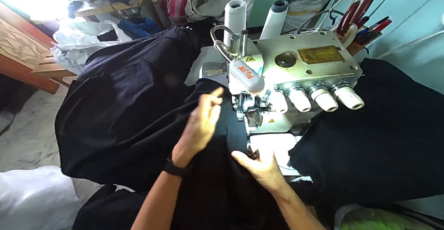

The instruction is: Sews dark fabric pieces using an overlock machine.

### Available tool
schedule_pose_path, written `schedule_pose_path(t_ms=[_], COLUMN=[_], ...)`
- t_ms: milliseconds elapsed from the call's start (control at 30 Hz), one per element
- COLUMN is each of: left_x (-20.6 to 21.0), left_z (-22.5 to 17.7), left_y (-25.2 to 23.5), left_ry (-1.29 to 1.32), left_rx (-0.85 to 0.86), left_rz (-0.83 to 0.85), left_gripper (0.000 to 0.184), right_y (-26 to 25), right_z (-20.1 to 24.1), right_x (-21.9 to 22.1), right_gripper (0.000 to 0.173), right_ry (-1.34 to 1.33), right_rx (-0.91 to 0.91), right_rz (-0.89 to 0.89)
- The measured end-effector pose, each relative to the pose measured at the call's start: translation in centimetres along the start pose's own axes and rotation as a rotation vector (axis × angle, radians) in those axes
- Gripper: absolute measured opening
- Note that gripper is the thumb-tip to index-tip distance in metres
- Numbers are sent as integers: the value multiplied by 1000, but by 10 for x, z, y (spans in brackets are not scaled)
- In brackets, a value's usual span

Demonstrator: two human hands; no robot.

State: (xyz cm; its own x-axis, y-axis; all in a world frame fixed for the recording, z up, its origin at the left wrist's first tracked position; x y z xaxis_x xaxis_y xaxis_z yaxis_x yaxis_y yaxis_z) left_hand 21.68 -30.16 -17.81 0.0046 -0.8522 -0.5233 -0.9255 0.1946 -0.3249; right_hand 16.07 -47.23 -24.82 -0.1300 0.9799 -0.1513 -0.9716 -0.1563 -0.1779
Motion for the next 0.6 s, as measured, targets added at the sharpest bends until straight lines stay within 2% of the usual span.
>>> schedule_pose_path(t_ms=[33, 100, 200, 267, 300, 367, 400, 433, 467, 500, 533, 567, 600], left_x=[-15, -55, -133, -178, -187, -164, -138, -111, -83, -62, -53, -58, -75], left_z=[6, 20, 58, 100, 127, 175, 188, 191, 185, 173, 158, 137, 112], left_y=[5, 37, 131, 202, 234, 279, 286, 288, 287, 290, 294, 300, 306], left_ry=[63, 133, 81, 62, 154, 487, 625, 760, 811, 790, 639, 381, 127], left_rx=[13, 52, 41, -124, -246, -517, -643, -705, -750, -786, -843, -859, -825], left_rz=[-88, -369, -1006, -1386, -1482, -1425, -1305, -1102, -975, -907, -917, -1007, -1106], left_gripper=[25, 32, 42, 50, 51, 67, 76, 80, 71, 51, 28, 24, 37], right_y=[-1, -1, -1, -3, -3, -2, -2, -3, -3, -3, -5, -7, -9], right_z=[0, -1, -3, -4, -4, -5, -6, -8, -9, -12, -15, -19, -23], right_x=[0, 1, 0, 0, 0, 2, 4, 4, 2, -3, -10, -17, -24], right_gripper=[34, 35, 34, 31, 27, 24, 25, 24, 23, 20, 19, 21, 27], right_ry=[-35, -51, -45, -124, -207, -342, -368, -375, -381, -392, -409, -428, -426], right_rx=[20, 31, 32, 87, 142, 224, 234, 224, 198, 163, 134, 132, 137], right_rz=[-2, -4, -7, -32, -47, -66, -72, -83, -98, -117, -135, -154, -144])
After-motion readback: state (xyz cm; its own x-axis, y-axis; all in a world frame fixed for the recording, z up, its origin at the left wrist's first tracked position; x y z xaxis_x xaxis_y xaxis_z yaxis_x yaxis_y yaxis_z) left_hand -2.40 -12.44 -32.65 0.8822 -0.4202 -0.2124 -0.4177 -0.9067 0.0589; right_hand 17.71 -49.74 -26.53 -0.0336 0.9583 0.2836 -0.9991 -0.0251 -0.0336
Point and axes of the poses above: each hand's wrist, its own y-axis away from the middle knuckle, its own x-axis out of the palm, z = x × y, the point moved 4 cm from there along -y, towards the middle knuckle, and after that the axes turned 11 degrees about y, right-handed, at the moved point
